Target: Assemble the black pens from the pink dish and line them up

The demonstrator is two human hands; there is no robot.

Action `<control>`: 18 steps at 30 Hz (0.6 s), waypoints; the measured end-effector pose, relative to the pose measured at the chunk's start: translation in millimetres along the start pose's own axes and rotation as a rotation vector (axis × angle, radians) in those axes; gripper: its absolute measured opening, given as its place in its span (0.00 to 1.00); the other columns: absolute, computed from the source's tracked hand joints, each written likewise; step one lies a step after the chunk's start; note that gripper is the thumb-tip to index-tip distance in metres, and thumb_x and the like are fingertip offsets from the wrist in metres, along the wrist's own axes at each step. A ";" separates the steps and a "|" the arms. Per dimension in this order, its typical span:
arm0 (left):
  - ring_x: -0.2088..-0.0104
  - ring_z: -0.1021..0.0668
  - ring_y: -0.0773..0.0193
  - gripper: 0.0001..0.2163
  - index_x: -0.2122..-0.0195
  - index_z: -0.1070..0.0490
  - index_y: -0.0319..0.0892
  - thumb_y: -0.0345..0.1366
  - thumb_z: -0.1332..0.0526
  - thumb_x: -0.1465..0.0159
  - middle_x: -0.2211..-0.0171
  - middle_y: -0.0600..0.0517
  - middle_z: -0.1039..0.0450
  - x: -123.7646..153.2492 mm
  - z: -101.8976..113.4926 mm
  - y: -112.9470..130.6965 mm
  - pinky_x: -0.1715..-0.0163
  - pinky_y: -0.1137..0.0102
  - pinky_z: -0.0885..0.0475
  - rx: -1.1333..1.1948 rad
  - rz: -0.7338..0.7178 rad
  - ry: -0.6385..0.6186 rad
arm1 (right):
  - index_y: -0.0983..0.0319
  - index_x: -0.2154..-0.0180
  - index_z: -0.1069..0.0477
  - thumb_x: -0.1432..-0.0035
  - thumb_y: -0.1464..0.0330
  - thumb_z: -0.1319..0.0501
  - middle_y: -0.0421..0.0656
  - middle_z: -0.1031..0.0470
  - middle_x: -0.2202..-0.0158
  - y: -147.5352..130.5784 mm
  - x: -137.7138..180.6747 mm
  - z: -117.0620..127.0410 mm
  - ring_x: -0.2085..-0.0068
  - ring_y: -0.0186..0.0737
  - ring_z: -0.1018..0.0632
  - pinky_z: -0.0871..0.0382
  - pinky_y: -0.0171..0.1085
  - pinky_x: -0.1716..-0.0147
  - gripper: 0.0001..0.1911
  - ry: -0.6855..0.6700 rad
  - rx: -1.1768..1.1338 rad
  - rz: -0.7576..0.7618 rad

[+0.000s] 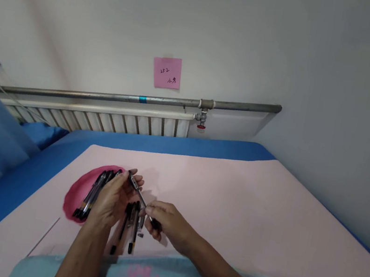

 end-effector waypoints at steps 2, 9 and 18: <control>0.71 0.24 0.65 0.06 0.67 0.28 0.37 0.33 0.39 0.45 0.73 0.49 0.26 -1.7 3.3 3.7 0.66 0.69 0.28 -0.019 -0.035 0.018 | 0.64 0.73 0.34 0.48 0.67 0.47 0.36 0.35 0.83 2.1 0.6 -1.9 0.84 0.26 0.38 0.48 0.28 0.85 0.08 -0.018 0.028 -0.032; 0.74 0.25 0.70 0.03 0.72 0.32 0.39 0.26 0.43 0.45 0.76 0.54 0.30 -6.2 44.8 41.5 0.72 0.75 0.27 0.126 -0.200 0.299 | 0.65 0.73 0.32 0.49 0.69 0.47 0.35 0.35 0.84 5.1 0.7 -2.4 0.84 0.26 0.38 0.47 0.28 0.85 0.07 -0.098 0.054 -0.052; 0.86 0.44 0.80 0.12 0.62 0.30 0.35 0.35 0.38 0.45 0.78 0.57 0.39 6.6 5.2 6.1 0.92 0.83 0.52 -0.190 0.188 -0.133 | 0.66 0.70 0.33 0.49 0.63 0.46 0.36 0.35 0.83 0.8 0.6 1.4 0.84 0.27 0.37 0.46 0.29 0.85 0.12 -0.097 -0.121 0.013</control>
Point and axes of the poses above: each hand's wrist, its own x-axis away from the middle knuckle, its own z-axis out of the back of the hand, y = z × x, the point moved 6 cm from there along -x, towards the middle knuckle
